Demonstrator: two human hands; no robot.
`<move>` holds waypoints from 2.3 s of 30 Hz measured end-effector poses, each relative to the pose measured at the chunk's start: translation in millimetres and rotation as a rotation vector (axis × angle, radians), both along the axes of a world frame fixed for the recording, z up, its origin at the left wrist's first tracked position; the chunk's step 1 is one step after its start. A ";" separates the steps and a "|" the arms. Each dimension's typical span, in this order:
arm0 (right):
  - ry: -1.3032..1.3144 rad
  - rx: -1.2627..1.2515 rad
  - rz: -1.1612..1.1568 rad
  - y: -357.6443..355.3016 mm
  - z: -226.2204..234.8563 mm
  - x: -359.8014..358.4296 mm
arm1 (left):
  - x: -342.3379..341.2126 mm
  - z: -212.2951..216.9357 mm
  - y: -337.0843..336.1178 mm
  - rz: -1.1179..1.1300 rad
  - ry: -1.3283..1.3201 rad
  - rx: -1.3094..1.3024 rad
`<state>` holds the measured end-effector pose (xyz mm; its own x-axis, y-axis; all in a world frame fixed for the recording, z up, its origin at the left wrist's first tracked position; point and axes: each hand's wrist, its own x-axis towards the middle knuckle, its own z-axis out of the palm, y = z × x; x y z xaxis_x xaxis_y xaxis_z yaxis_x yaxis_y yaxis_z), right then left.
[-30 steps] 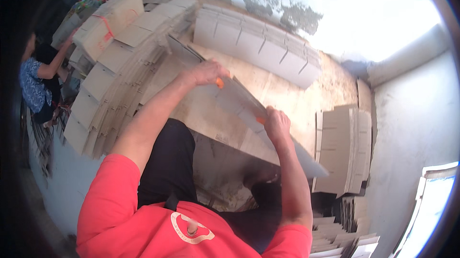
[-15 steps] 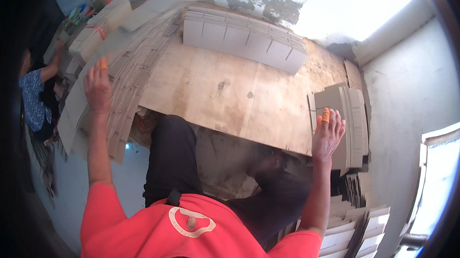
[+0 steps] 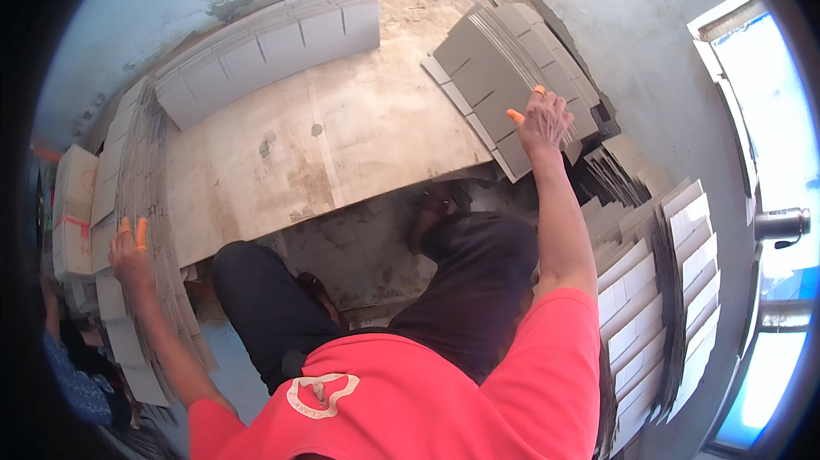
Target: The person assembles a cardboard egg crate divider by inserting a flat piece into a pre-scored frame. They repeatedly pick up a divider, align it, and press it into place on a wooden workbench.
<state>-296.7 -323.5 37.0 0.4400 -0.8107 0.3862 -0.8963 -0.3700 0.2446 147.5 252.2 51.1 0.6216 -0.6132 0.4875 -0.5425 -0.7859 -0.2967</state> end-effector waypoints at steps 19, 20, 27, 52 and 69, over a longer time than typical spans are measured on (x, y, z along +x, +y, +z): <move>-0.249 0.248 0.101 -55.1 -1.5 -18.6 | -17.0 -40.8 -246.3 -0.520 0.453 -0.199; -0.245 0.216 0.123 -58.6 -6.5 -20.5 | -11.2 -41.1 -265.2 -0.460 0.519 -0.165; -0.822 0.151 0.082 -58.7 51.7 3.4 | 33.0 -42.1 -391.0 -0.663 0.361 -0.311; -0.931 0.244 0.556 50.7 10.9 189.9 | 14.2 -69.6 -463.5 -0.985 0.342 -0.274; -0.793 0.330 0.582 49.1 -21.7 201.7 | -101.4 -34.2 -421.4 -1.176 0.223 -0.223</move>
<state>-95.1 -274.4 15.3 0.5136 -0.6723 0.5332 -0.4168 -0.7386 -0.5298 46.1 -169.1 16.9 -0.1730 -0.7750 0.6078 -0.9799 0.1977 -0.0268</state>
